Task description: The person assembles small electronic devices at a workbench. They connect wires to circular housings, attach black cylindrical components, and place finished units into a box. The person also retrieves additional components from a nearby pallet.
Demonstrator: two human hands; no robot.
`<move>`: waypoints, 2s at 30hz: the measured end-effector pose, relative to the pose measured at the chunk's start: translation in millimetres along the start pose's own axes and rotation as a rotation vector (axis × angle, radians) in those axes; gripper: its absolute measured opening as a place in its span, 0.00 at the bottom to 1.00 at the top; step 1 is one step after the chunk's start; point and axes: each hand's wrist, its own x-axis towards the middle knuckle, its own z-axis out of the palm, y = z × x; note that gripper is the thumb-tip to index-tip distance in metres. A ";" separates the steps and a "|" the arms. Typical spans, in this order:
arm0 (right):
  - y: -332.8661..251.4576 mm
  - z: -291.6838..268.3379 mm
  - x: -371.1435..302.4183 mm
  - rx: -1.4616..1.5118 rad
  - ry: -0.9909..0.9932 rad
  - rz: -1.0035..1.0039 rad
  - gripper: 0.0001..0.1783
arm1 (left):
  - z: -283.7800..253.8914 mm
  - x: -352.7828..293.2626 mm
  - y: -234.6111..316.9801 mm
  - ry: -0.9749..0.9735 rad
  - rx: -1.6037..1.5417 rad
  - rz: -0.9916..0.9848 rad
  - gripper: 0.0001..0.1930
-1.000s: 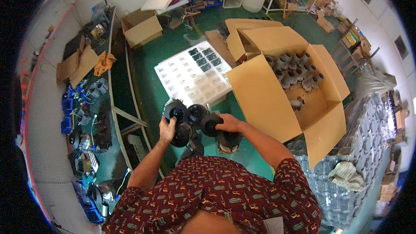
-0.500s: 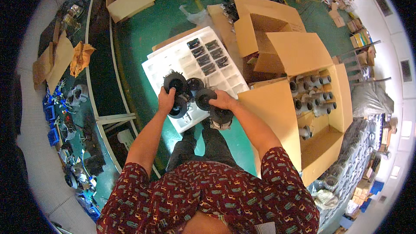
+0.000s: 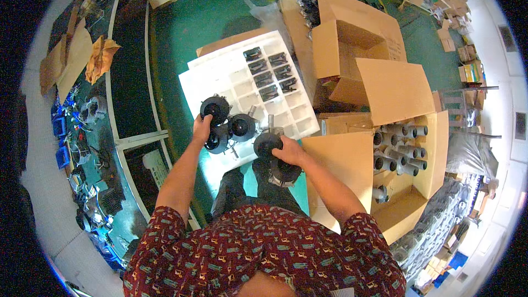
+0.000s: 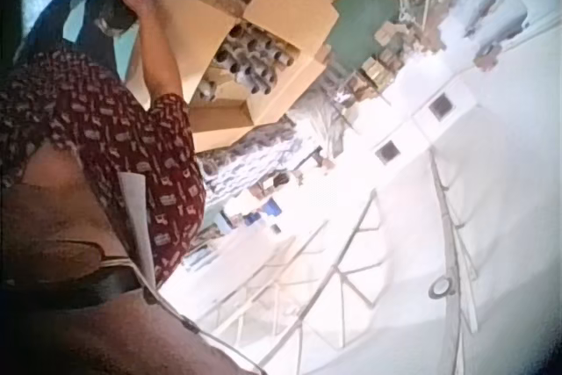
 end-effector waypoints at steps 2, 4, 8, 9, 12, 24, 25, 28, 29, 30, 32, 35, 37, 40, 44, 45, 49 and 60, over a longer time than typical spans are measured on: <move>-0.9 1.4 -4.2 0.100 0.020 -0.006 0.27 | -4.5 0.7 26.3 -0.063 0.069 0.110 0.28; -24.5 -6.1 -17.7 0.122 0.032 0.014 0.27 | -9.8 10.6 45.9 -0.163 0.163 0.168 0.25; -17.7 5.5 -19.8 0.097 0.112 -0.016 0.27 | -8.0 44.2 56.6 -0.298 0.192 0.203 0.24; -17.3 8.1 -19.9 0.113 0.118 -0.019 0.27 | -5.8 49.1 61.2 -0.287 0.231 0.187 0.25; 7.6 20.5 -19.8 0.170 0.157 -0.011 0.27 | 1.2 63.3 51.2 -0.095 0.122 0.099 0.23; -66.7 -24.8 -63.9 0.231 0.127 -0.072 0.25 | -38.7 -5.6 6.8 0.310 -0.511 0.089 0.22; -73.9 -25.2 -63.9 0.247 0.106 -0.114 0.26 | -39.8 -29.8 15.5 0.293 -0.459 0.169 0.22; -100.4 -25.7 -58.9 0.144 0.028 -0.283 0.28 | -43.7 -123.2 63.4 0.116 -0.387 0.293 0.25; -113.4 -22.9 -57.0 0.084 -0.018 -0.359 0.29 | -43.6 -155.7 70.1 0.022 -0.336 0.273 0.29; -128.0 -19.2 -55.8 0.039 -0.060 -0.377 0.29 | -43.7 -183.4 78.0 -0.065 -0.286 0.251 0.33; -150.0 0.4 -61.7 -0.047 -0.173 -0.443 0.28 | -53.8 -243.0 113.6 -0.144 -0.160 0.137 0.48; -155.4 35.1 -48.3 0.079 -0.308 -0.704 0.25 | -46.5 -282.2 102.5 0.069 -0.143 0.129 0.47; -184.0 48.7 -70.0 -0.079 -0.387 -0.744 0.25 | -38.2 -308.1 77.3 0.221 -0.240 0.143 0.46; -216.1 86.9 -88.2 -0.276 -0.530 -0.750 0.25 | -35.8 -339.6 35.5 0.435 -0.407 0.102 0.37; -229.3 171.9 -132.1 -0.360 -0.765 -0.804 0.34 | -74.4 -439.8 -0.6 0.665 -0.575 0.047 0.28; -226.3 196.6 -139.6 -0.373 -0.789 -0.873 0.37 | -75.7 -460.3 -20.7 0.735 -0.642 0.073 0.26; -241.4 279.3 -203.5 -0.611 -0.886 -1.029 0.46 | -93.0 -569.9 -83.6 0.998 -0.703 -0.013 0.21; -252.9 482.0 -349.9 -0.437 -1.109 -1.283 0.16 | -178.3 -927.5 -142.4 1.563 -0.464 -0.050 0.24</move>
